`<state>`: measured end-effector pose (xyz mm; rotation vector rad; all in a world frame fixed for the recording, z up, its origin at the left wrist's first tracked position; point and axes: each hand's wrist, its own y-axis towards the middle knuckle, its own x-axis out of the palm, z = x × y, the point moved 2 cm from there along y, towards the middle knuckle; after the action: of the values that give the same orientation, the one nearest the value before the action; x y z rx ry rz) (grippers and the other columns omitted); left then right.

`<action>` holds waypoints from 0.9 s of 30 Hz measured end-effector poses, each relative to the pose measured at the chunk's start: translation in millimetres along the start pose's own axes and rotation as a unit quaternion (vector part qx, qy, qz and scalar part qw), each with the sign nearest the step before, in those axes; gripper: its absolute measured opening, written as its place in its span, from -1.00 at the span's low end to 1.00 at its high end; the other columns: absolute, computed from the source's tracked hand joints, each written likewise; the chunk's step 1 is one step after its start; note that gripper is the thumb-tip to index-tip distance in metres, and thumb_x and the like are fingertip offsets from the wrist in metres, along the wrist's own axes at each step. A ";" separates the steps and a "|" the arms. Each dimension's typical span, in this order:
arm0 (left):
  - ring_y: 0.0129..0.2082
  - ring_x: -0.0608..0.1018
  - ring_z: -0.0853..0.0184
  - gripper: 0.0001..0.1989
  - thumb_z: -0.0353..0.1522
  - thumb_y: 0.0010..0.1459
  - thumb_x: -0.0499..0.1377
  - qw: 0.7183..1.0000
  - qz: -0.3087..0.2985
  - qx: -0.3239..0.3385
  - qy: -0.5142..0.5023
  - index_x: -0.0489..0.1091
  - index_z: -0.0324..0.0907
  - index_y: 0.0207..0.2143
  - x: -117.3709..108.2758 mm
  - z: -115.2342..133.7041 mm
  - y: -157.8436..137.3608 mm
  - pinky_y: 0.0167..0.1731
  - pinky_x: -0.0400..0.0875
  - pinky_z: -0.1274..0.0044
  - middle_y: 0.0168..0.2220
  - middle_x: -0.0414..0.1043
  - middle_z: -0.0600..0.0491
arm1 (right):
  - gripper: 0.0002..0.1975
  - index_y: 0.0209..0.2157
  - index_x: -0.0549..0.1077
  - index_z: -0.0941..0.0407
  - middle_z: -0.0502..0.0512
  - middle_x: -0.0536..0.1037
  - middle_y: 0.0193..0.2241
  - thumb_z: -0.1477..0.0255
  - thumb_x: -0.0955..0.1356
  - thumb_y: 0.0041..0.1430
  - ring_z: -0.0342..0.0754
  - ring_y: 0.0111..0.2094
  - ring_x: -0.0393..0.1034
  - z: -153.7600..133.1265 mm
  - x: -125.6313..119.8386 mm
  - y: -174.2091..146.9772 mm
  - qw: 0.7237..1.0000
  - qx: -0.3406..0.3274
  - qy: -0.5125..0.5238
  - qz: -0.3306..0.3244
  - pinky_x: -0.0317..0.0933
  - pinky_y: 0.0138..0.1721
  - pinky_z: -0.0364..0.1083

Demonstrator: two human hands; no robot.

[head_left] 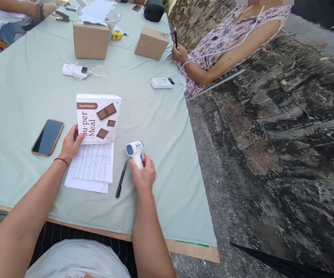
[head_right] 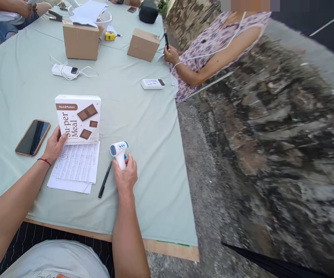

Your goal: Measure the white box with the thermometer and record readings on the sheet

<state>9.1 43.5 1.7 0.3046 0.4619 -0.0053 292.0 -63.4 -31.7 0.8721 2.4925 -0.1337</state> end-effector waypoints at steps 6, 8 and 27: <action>0.13 0.51 0.09 -0.27 0.11 0.24 0.05 1.000 -0.002 0.015 -0.017 0.23 -0.21 0.24 2.4 -4.7 -1.0 0.16 0.39 0.25 0.12 0.46 -0.16 | -0.54 -0.08 0.46 0.10 0.29 0.43 -0.14 0.14 0.40 0.03 0.23 -0.05 0.27 12.6 -1.1 6.6 0.991 -0.068 -0.116 0.013 0.18 -0.09 0.14; 0.13 0.51 0.08 -0.27 0.10 0.24 0.06 1.000 0.001 0.017 -0.023 0.21 -0.22 0.25 3.5 -7.5 -2.1 0.17 0.38 0.23 0.12 0.45 -0.19 | -0.62 -0.14 0.46 0.10 0.28 0.44 -0.18 0.16 0.40 0.07 0.18 -0.10 0.29 7.3 -4.5 1.4 0.990 -0.095 -0.096 0.027 0.18 -0.11 0.11; 0.10 0.42 0.06 -0.25 0.11 0.14 0.16 0.999 0.025 0.027 0.027 0.20 -0.13 0.22 4.7 -3.0 -6.7 0.13 0.34 0.19 0.10 0.33 -0.16 | -0.56 -0.10 0.41 0.03 -0.02 0.42 -0.42 0.25 0.45 -0.07 -0.11 -0.41 0.32 -13.3 14.5 -21.1 0.928 -0.023 0.313 -0.201 0.24 -0.35 -0.07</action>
<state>11.5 38.3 -4.9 0.3694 0.5079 0.0387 263.8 -68.7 -28.5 0.4013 3.2353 0.0855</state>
